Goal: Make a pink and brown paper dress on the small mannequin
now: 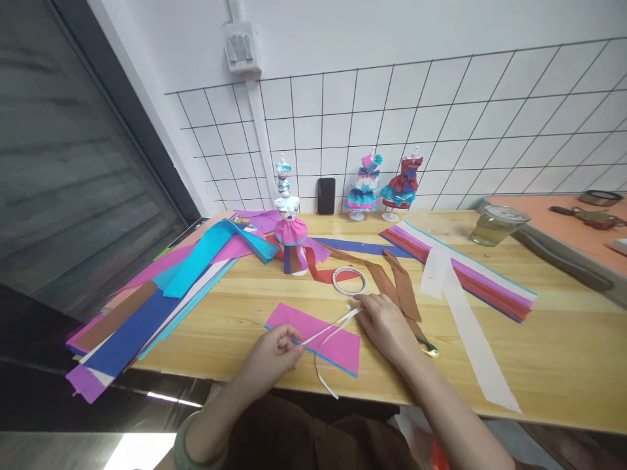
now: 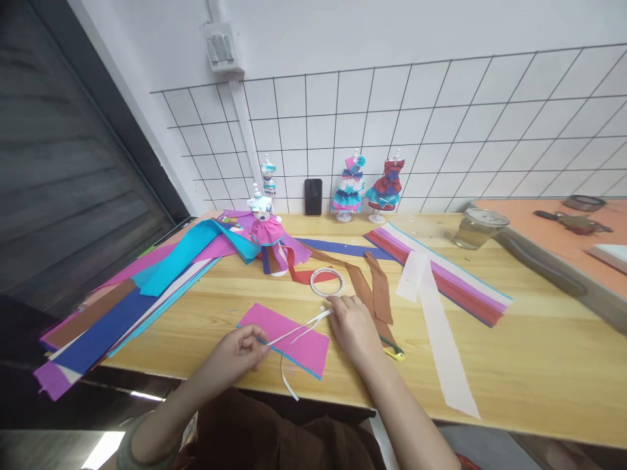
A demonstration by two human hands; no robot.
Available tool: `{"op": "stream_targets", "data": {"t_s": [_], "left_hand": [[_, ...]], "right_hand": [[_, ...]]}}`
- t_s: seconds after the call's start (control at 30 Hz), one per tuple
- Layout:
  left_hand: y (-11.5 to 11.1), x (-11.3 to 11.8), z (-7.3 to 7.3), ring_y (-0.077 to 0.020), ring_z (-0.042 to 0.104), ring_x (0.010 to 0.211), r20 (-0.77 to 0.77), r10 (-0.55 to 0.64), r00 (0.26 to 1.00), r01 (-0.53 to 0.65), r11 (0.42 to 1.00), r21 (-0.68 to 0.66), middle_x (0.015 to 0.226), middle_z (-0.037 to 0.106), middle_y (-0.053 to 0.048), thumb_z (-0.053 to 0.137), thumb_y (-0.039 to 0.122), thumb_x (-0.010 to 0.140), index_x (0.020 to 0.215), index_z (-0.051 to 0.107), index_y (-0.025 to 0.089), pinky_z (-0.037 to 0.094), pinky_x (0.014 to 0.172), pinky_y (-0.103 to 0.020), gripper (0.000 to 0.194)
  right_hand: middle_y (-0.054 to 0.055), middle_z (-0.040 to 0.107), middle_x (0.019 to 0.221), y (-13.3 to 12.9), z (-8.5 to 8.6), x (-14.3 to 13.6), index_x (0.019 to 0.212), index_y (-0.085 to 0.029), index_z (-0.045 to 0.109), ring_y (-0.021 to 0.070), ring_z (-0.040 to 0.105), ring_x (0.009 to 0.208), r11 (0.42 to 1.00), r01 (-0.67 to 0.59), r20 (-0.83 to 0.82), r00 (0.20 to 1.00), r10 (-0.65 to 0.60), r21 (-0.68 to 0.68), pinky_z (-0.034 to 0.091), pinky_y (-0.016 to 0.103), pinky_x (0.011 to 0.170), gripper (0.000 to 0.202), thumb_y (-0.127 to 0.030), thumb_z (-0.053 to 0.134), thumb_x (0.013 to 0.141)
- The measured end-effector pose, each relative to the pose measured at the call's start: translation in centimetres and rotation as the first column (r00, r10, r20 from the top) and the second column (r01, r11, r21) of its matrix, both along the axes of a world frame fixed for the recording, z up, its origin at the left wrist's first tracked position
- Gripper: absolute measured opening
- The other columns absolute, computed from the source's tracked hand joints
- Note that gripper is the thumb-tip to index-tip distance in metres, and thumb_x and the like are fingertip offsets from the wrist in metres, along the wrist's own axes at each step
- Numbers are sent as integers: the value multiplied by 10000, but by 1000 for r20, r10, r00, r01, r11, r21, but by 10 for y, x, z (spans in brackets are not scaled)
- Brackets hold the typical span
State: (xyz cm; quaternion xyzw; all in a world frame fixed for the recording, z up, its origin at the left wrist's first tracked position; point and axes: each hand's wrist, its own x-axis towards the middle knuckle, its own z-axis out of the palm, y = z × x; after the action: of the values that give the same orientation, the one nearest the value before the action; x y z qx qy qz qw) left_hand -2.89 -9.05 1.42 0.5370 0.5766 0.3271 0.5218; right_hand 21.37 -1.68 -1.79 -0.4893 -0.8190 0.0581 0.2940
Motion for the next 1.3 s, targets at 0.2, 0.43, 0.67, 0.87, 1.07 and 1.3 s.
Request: {"op": "stream_targets", "data": {"t_s": [0.2,0.43,0.67,0.87,1.07,1.3], "left_hand": [[-12,8,14,-88,464,459,-22,19,1000,-19,1000,-7,488,450,61,597,379,711,718,502,148,346,485,-206,250],[-30,41,22,-99,470,457,49,57,997,-58,998,18,458,455,67,588,370,737,964,536,150,351,498,-210,321],[-43,52,28,-80,445,434,208,49,977,-52,999,11,450,498,54,606,379,738,1106,522,150,337,489,-202,441],[-38,48,30,-37,283,366,432,196,880,-182,980,-75,412,462,73,636,373,715,1203,432,119,184,398,-179,587],[-34,51,29,-39,263,381,556,233,798,-200,972,-119,417,437,80,644,346,713,1313,302,127,156,392,-178,724],[-32,60,32,-39,279,353,520,228,823,-203,973,-106,413,444,79,640,375,716,1327,270,125,138,360,-164,757]], "right_hand": [[119,660,934,-4,-5,12,1033,-134,609,250,573,887,995,4,-52,999,-9,-101,464,404,782,288,-92,441,802],[88,672,988,4,-14,28,994,-164,630,211,616,915,976,-4,-186,982,-37,-216,488,362,797,303,-87,434,776],[50,689,856,10,-16,30,997,-181,630,193,640,787,948,-30,-346,934,-86,-316,494,345,732,308,-120,453,752],[51,685,780,15,-16,29,1051,-131,577,166,649,715,907,-74,-530,830,-174,-415,519,299,672,309,-215,493,765],[93,678,898,17,-3,35,1025,-141,594,207,647,822,894,-61,-644,716,-270,-444,526,340,720,371,-372,602,735],[81,635,1020,-36,44,8,956,-215,616,215,573,975,952,-237,-529,842,103,-193,470,363,835,190,-311,588,794]]}}
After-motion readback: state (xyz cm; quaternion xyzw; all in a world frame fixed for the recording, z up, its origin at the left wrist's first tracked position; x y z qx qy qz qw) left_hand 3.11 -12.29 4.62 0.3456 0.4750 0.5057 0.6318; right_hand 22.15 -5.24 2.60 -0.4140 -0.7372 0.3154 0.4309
